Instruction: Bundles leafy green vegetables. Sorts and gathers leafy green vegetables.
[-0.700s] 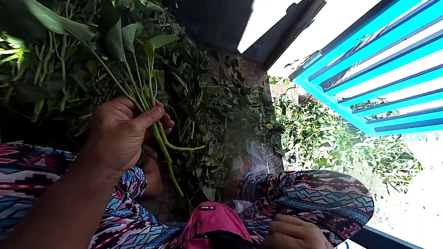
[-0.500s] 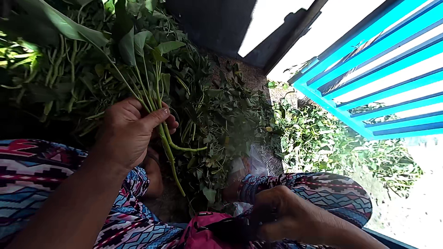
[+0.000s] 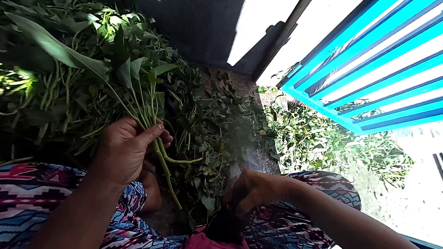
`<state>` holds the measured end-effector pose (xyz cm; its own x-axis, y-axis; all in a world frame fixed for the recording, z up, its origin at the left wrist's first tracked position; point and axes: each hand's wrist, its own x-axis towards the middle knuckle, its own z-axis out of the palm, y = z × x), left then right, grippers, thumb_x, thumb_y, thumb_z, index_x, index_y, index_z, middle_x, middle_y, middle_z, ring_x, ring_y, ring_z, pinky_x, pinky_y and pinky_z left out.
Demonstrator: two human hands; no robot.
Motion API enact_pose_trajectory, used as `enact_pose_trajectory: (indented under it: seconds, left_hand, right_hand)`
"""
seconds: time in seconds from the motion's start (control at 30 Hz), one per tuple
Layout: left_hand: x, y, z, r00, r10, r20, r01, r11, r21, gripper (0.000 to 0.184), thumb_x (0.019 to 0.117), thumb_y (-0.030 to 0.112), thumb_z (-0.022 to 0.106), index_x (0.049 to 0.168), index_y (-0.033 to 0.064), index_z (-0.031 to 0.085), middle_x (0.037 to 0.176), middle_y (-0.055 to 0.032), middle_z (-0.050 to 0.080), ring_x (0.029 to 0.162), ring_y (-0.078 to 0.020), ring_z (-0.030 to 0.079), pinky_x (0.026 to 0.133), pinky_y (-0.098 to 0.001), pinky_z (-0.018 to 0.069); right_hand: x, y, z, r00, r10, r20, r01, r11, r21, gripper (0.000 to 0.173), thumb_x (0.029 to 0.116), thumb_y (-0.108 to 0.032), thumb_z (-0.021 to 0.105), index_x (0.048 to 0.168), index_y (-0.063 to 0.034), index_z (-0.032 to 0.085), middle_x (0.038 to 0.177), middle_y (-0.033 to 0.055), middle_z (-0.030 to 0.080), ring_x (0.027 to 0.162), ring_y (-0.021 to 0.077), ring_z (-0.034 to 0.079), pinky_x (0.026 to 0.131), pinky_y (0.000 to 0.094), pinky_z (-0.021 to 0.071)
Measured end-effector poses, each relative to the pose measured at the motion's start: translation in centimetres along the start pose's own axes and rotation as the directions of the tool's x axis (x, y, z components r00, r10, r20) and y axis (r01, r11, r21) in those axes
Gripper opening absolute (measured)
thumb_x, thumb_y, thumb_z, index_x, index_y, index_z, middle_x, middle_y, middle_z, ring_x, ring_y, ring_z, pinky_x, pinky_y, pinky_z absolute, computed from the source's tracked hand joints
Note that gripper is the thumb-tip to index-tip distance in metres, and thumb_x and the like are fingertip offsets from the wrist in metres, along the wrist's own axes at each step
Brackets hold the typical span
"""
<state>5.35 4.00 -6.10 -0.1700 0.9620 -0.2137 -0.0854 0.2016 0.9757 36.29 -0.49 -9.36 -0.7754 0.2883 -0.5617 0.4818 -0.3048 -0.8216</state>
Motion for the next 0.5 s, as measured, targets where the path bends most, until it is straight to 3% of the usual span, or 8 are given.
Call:
enact_pose_trajectory:
  seconds: [0.17,0.5]
  left_hand:
    - [-0.1,0.0,0.1,1.000,0.013,0.010,-0.014,1.000,0.003,0.012,0.0966,-0.005,0.062,0.103,0.0042,0.062,0.091,-0.0057,0.072,0.074,-0.0172,0.074,0.068,-0.0347,0.0658]
    - [-0.4,-0.2,0.4,0.998,-0.017,0.065,0.014,0.999,0.040,0.011,0.0966,-0.007,0.060,0.103,0.0019,0.063,0.088,-0.0068,0.072,0.072,-0.0169,0.074,0.067,-0.0333,0.0653]
  right_hand:
    - [1.0,0.2,-0.6,0.996,0.081,0.034,-0.082,0.996,0.042,0.021,0.0894,-0.011,0.075,0.107,0.0011,0.073,0.089,0.0066,0.073,0.078,0.0090,0.068,0.072,0.0295,0.0573]
    - [2.3,0.3,-1.3,0.981,0.179,0.071,-0.185,0.978,0.098,0.010,0.0897,-0.013,0.076,0.092,-0.0038,0.073,0.079,0.0008,0.070,0.069,0.0051,0.065,0.064,0.0253,0.0543]
